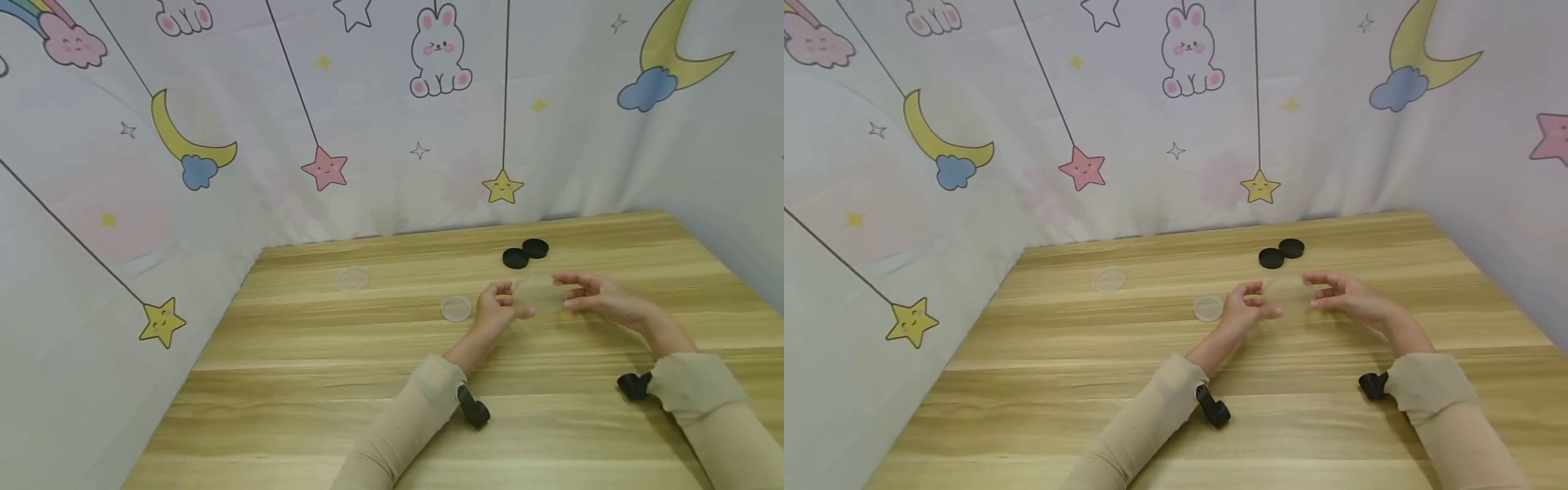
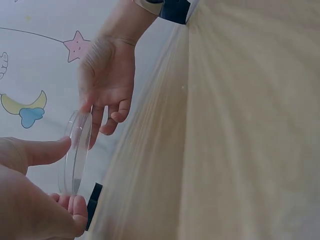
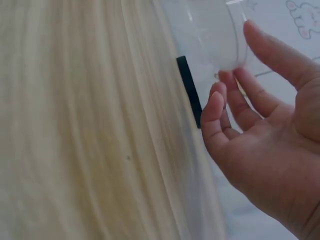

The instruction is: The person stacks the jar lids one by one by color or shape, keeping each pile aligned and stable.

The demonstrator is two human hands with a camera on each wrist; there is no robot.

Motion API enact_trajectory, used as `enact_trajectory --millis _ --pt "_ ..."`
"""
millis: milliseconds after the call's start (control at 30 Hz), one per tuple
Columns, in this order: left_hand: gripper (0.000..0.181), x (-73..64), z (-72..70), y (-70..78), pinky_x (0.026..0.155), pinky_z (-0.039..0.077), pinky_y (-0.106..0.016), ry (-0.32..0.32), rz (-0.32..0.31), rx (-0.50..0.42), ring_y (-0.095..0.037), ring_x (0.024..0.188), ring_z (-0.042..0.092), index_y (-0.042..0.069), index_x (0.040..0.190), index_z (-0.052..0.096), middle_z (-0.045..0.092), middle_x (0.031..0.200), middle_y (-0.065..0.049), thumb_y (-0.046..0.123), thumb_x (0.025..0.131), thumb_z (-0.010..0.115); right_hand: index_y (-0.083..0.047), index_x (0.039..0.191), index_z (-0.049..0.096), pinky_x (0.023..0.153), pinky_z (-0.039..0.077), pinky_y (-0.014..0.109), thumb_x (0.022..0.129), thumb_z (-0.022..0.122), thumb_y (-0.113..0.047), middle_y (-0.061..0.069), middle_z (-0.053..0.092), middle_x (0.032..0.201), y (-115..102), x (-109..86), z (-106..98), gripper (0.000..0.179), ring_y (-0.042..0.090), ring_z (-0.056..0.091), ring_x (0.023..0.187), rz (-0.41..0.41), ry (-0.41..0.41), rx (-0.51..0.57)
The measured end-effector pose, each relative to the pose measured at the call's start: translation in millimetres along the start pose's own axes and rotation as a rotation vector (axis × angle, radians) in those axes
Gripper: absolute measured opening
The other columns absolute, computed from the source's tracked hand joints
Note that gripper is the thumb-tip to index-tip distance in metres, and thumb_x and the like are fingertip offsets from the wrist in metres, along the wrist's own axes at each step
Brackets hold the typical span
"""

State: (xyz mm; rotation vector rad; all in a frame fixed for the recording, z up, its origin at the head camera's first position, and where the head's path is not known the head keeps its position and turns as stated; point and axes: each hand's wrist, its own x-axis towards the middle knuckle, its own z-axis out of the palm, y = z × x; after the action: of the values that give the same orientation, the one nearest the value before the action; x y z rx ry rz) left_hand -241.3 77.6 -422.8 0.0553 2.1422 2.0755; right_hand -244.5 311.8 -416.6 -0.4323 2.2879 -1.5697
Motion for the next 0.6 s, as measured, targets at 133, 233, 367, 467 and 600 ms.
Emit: enact_trajectory --millis 133,233,367,467,600 --pt "0.058 1.2 1.9 -6.3 0.082 0.051 -0.027 0.004 -0.057 0.024 -0.012 0.090 0.055 -0.001 0.124 0.060 0.062 0.110 -0.008 -0.008 0.070 0.080 0.011 0.147 0.025 0.083 0.049 0.019 0.093 0.062 -0.010 -0.006 0.050 0.130 6.6 1.7 1.8 0.069 0.000 0.055 0.101 0.023 -0.031 -0.003" --pt "0.060 1.5 3.4 -9.6 0.087 0.052 -0.028 0.003 -0.081 0.029 -0.013 0.092 0.056 -0.003 0.125 0.060 0.064 0.108 -0.011 -0.010 0.068 0.079 0.013 0.146 0.025 0.082 0.047 0.018 0.092 0.064 -0.009 -0.015 0.055 0.115 10.9 2.5 1.8 0.070 0.002 0.054 0.096 0.035 -0.051 -0.006" --pt "0.061 2.2 3.9 -11.6 0.083 0.051 -0.025 -0.013 -0.083 0.033 -0.011 0.087 0.053 -0.005 0.125 0.060 0.063 0.104 -0.011 -0.014 0.068 0.078 0.014 0.144 0.026 0.081 0.048 0.018 0.090 0.065 -0.007 -0.014 0.056 0.110 14.5 3.3 0.5 0.070 0.001 0.054 0.094 0.035 -0.045 -0.022" --pt "0.061 2.9 3.4 -12.3 0.077 0.046 -0.021 -0.027 -0.081 0.045 -0.010 0.084 0.049 -0.004 0.124 0.061 0.060 0.099 -0.007 -0.015 0.067 0.078 0.014 0.144 0.027 0.078 0.049 0.018 0.089 0.066 -0.006 -0.013 0.056 0.108 14.1 3.1 0.2 0.071 0.001 0.054 0.091 0.029 -0.042 -0.042" --pt "0.061 3.2 2.3 -13.5 0.073 0.043 -0.018 -0.033 -0.074 0.080 -0.008 0.081 0.047 -0.003 0.123 0.062 0.057 0.093 -0.002 -0.015 0.066 0.079 0.015 0.144 0.026 0.073 0.048 0.019 0.088 0.067 -0.005 -0.010 0.055 0.105 10.8 3.0 1.4 0.072 0.002 0.052 0.086 0.027 -0.051 -0.060"
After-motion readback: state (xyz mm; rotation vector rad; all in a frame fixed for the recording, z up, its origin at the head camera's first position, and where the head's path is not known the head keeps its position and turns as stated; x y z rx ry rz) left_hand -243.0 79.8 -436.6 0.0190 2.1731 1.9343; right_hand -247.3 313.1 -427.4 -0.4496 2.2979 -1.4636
